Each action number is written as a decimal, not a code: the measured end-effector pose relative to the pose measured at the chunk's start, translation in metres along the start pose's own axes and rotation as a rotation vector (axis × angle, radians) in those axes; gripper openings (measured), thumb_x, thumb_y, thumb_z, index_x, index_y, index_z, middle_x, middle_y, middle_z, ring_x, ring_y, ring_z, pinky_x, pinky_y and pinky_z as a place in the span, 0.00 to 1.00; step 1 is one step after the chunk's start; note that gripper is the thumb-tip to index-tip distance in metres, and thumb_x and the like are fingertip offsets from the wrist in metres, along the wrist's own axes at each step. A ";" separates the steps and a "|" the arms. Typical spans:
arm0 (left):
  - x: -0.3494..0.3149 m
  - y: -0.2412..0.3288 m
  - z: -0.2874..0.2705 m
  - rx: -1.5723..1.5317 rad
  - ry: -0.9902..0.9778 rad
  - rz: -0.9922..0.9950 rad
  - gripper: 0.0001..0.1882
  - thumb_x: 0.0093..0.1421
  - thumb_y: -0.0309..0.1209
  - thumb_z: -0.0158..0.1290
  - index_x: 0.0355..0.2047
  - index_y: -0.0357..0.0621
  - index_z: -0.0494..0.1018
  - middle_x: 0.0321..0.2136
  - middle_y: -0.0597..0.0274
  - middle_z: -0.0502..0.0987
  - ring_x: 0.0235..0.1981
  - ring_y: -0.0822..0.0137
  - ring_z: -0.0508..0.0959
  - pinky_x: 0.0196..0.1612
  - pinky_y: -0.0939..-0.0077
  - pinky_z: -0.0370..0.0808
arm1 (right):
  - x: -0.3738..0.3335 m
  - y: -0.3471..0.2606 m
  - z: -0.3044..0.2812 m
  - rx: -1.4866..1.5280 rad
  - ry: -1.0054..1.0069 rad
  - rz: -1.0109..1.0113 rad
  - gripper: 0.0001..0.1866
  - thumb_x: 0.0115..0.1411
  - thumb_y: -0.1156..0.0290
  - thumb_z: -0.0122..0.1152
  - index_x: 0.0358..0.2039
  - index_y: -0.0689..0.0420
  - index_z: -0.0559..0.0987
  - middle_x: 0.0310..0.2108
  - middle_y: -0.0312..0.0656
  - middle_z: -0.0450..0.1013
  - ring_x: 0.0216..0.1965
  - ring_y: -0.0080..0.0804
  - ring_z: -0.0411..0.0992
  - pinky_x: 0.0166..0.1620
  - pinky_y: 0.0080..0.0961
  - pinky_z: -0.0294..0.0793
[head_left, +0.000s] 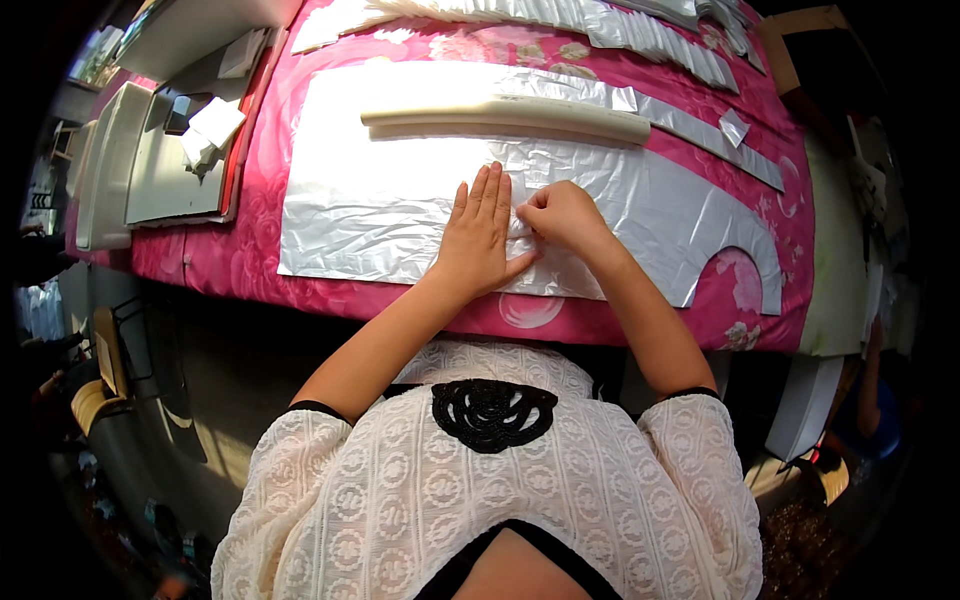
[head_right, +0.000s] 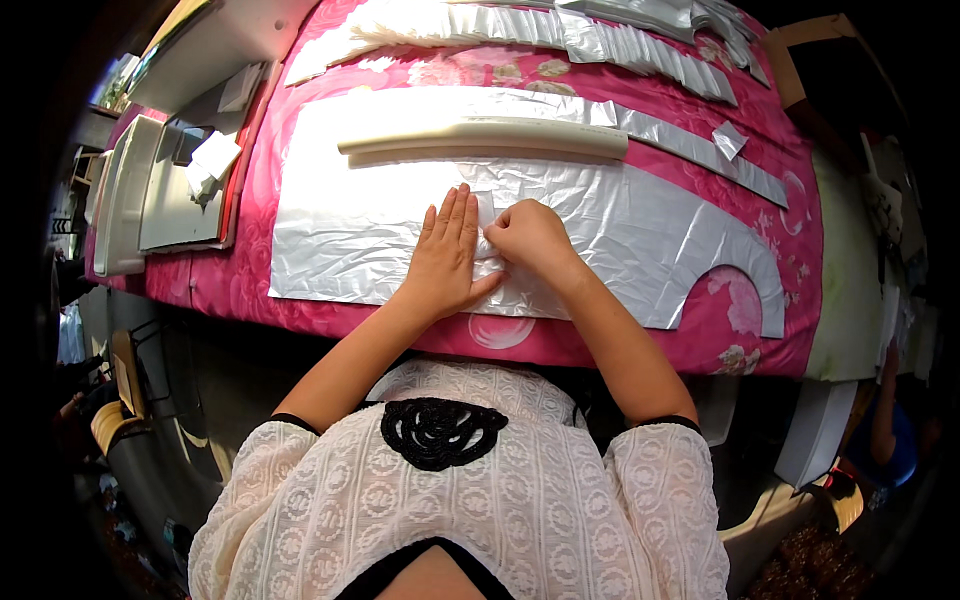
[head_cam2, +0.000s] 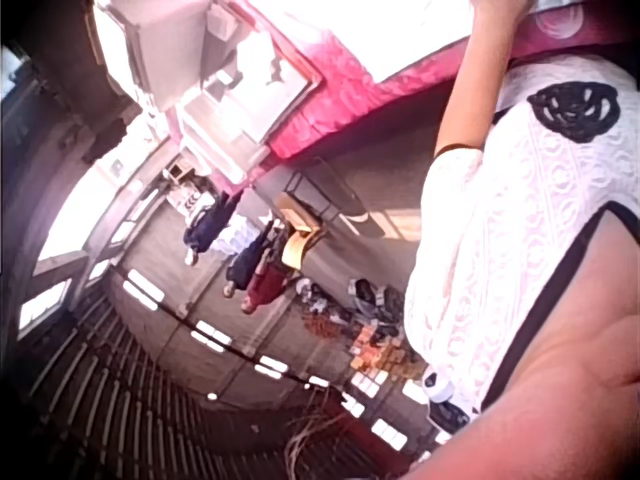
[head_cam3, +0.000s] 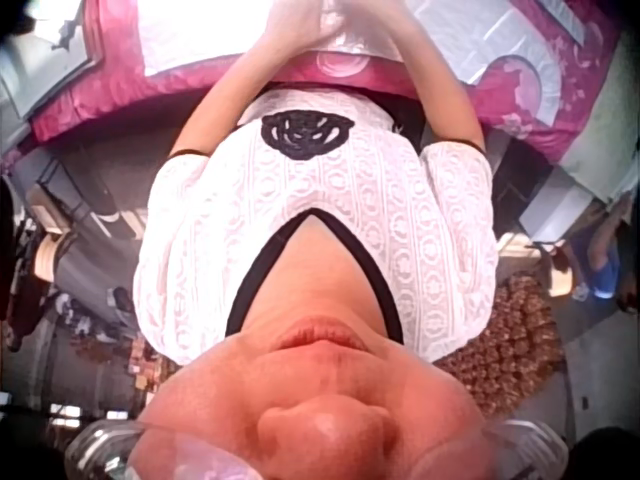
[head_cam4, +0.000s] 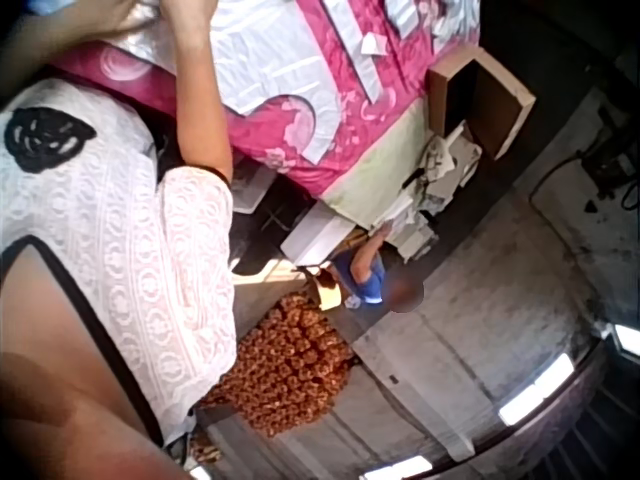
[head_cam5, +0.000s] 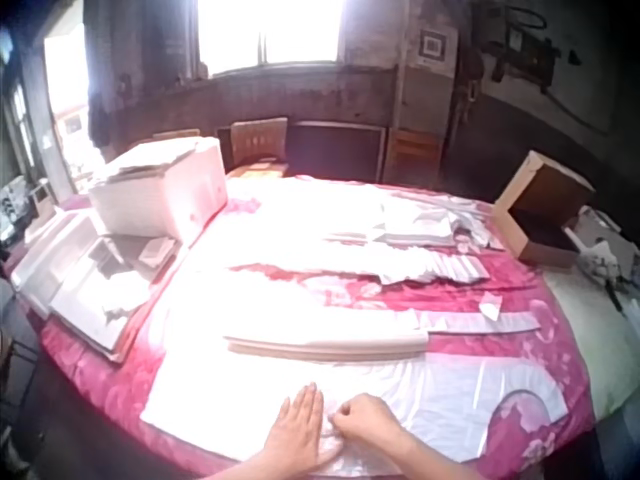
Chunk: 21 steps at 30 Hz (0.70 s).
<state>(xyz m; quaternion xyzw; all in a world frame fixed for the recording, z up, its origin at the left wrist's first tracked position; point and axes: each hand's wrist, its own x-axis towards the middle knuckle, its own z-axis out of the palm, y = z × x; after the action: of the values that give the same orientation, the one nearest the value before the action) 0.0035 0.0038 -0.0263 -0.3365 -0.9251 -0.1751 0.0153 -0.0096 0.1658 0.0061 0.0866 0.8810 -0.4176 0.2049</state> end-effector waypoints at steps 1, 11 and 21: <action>0.000 0.001 0.002 0.011 -0.031 -0.007 0.54 0.49 0.59 0.48 0.60 0.28 0.41 0.62 0.40 0.43 0.65 0.50 0.41 0.63 0.54 0.36 | -0.002 0.001 0.001 -0.018 0.031 -0.011 0.14 0.46 0.64 0.61 0.17 0.63 0.77 0.13 0.41 0.71 0.15 0.27 0.70 0.23 0.24 0.68; -0.018 -0.004 -0.009 -0.259 0.240 -0.007 0.46 0.54 0.46 0.51 0.61 0.32 0.40 0.62 0.38 0.41 0.64 0.49 0.42 0.62 0.55 0.44 | -0.031 -0.028 -0.001 -0.619 0.261 -0.416 0.18 0.43 0.68 0.65 0.35 0.60 0.72 0.37 0.46 0.71 0.44 0.38 0.67 0.47 0.28 0.68; -0.162 -0.020 -0.054 -1.439 -0.385 -1.105 0.18 0.60 0.37 0.49 0.43 0.34 0.70 0.40 0.55 0.75 0.38 0.68 0.77 0.39 0.78 0.74 | -0.028 -0.026 0.101 -0.422 0.153 -0.705 0.34 0.59 0.49 0.43 0.60 0.59 0.56 0.62 0.56 0.44 0.65 0.50 0.40 0.64 0.42 0.37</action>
<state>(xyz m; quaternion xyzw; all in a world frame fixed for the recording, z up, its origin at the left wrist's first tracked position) 0.1113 -0.1283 -0.0058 0.2004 -0.6094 -0.6306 -0.4368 0.0368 0.0720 -0.0209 -0.2333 0.9357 -0.2647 -0.0034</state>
